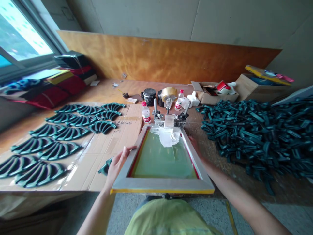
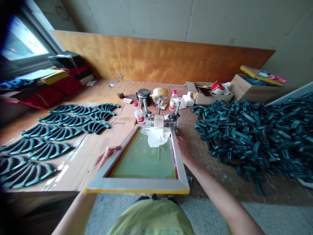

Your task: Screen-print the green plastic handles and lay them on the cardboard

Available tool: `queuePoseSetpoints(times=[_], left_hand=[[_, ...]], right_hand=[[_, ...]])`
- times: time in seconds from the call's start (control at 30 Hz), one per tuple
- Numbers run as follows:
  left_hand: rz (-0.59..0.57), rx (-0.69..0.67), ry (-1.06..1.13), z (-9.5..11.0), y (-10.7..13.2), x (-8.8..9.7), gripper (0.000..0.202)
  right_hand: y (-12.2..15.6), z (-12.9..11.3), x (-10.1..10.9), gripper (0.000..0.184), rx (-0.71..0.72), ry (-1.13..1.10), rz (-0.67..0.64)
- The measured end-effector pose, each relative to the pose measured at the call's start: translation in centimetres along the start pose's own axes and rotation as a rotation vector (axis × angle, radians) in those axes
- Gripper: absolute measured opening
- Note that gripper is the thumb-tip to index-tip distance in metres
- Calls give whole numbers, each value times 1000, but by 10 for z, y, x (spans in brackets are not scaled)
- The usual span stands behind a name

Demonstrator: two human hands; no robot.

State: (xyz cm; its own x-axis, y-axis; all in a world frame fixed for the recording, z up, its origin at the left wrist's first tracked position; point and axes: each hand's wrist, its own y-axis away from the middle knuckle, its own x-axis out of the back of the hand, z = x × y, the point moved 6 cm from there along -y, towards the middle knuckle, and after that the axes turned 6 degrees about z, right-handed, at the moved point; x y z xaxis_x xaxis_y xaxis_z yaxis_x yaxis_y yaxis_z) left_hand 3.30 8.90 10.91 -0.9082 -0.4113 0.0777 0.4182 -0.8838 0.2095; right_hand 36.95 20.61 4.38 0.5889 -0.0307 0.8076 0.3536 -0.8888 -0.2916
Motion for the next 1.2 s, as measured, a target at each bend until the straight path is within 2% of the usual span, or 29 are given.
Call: queuePoseSetpoints(times=[0.07,0.13,0.17,0.23,0.27,0.33,0.4,0.5,0.67,0.77,0.87,0.97,1.03,1.1,1.2], left_hand=[[-35,77,-51,-29,8,2,59],[-78,124,-32,-59,10,-2,72],[-92,138,-21,-72,10,-5,80],[-94,143,-35,-95,6,-9,90],[-89,139,-56,-104,4,-10,91],[-81,129,-87,-113,1,-11,87],[-89,140,-80,-116,0,-12,85],[-83,180,-44,-114,1,-12,84],[-62,209,-29,-113,3,-12,85],[-77,190,-37,-114,3,-12,83],[-77,175,-30,-114,3,-12,82],[-74,196,9,-113,4,-13,84],[-81,207,27,-112,5,-14,83],[-81,208,24,-111,5,-14,80],[-82,214,8,-104,5,-12,80]], right_hand=[[-18,10,23,29,-67,59,110],[-42,0,34,32,-43,91,187],[-55,-11,33,40,3,106,200],[-80,-38,22,55,114,154,160],[-90,-50,13,55,145,191,115],[-102,-64,-7,42,146,271,-12],[-101,-67,-23,23,115,322,-128],[-79,-69,-30,9,181,326,-184],[-34,-76,-12,26,464,170,-299],[-37,-76,-4,21,474,140,-384],[-47,-75,-6,13,391,168,-282],[-34,-79,-15,23,410,187,-168],[-19,-80,-20,28,451,166,-178],[-16,-79,-17,25,455,125,-205],[-44,-75,-5,22,349,68,-163]])
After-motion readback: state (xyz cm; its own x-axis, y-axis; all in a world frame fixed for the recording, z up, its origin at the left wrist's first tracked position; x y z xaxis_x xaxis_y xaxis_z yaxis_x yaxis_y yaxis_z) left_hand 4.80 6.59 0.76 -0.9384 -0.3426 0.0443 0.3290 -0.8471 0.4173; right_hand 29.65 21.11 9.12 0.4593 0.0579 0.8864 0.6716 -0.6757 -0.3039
